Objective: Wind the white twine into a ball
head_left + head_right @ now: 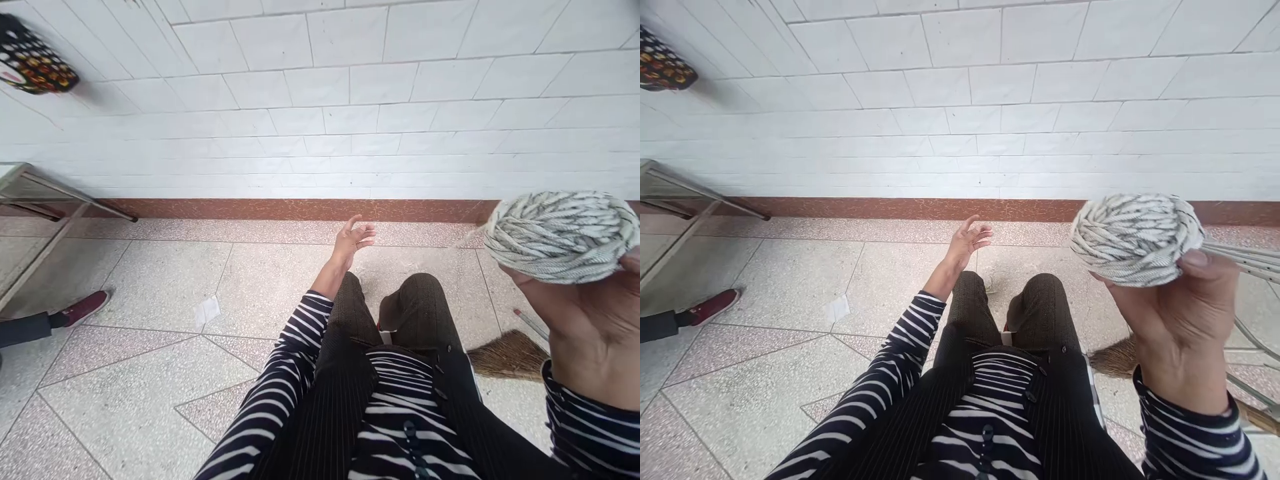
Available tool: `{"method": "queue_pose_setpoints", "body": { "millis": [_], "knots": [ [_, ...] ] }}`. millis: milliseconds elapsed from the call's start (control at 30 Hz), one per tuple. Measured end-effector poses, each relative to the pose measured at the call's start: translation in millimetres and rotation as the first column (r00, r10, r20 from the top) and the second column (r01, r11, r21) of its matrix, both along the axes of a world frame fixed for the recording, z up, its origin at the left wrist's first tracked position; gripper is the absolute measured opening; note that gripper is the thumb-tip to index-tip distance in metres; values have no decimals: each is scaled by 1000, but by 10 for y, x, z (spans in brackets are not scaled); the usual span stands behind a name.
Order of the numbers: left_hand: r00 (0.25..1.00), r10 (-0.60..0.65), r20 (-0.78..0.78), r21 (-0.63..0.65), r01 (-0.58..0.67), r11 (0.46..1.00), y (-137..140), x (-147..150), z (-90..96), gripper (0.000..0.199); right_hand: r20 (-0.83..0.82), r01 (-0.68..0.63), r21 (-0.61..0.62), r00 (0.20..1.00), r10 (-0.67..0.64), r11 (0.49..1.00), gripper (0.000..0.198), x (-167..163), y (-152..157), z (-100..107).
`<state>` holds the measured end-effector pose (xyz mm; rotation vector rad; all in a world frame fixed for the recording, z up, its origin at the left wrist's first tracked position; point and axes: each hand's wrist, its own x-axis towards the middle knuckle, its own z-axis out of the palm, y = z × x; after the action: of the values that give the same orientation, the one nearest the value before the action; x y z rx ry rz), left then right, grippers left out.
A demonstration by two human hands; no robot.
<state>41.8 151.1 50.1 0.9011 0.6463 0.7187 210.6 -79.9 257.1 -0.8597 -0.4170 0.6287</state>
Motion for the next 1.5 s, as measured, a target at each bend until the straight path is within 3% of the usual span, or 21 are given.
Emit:
{"method": "queue_pose_setpoints", "body": {
  "millis": [67,167,267,333,467,533,667,733,833,1000,1133,1233,1400,1500],
  "knots": [
    [995,-44,-87,28,47,999,-75,55,-151,57,10,-54,0,999,54,999,25,12,63,6],
    [944,-188,-271,93,220,971,-267,167,-472,51,41,-184,-47,982,186,982,21,21,209,19],
    [843,-293,-452,210,419,883,-507,329,-775,48,92,-261,-63,959,266,963,23,-17,343,68],
    [807,-273,-524,321,484,814,-625,453,-914,54,114,-272,-72,954,279,960,28,-57,385,119],
    [777,-190,-600,466,533,706,-682,677,-1066,59,128,-311,-85,939,320,946,17,-107,340,215],
    [740,-210,-639,461,587,666,-670,749,-1116,49,125,-308,-72,941,315,949,15,-111,301,248],
    [663,-278,-695,407,681,608,-673,757,-1202,18,116,-250,-35,961,252,968,35,-110,277,290],
    [652,-265,-711,392,679,620,-659,670,-1217,27,113,-236,-27,965,237,971,35,-90,279,301],
    [659,-162,-735,386,602,699,-578,442,-1171,40,123,-220,8,968,217,976,24,9,280,301],
    [698,6,-716,421,426,801,-524,85,-919,21,173,-99,-37,979,104,994,23,292,336,235],
    [773,-79,-629,382,395,835,-748,30,-684,40,105,-129,4,986,128,992,22,321,437,151],
    [794,-176,-582,362,447,818,-978,56,-612,35,62,-214,41,975,211,976,17,201,509,157],
    [748,-346,-566,407,619,672,-1319,97,-755,25,73,-244,107,969,237,964,20,54,588,286],
    [728,-424,-539,361,654,665,-1458,153,-850,24,77,-269,127,962,260,955,22,25,579,345]
  ]
}}
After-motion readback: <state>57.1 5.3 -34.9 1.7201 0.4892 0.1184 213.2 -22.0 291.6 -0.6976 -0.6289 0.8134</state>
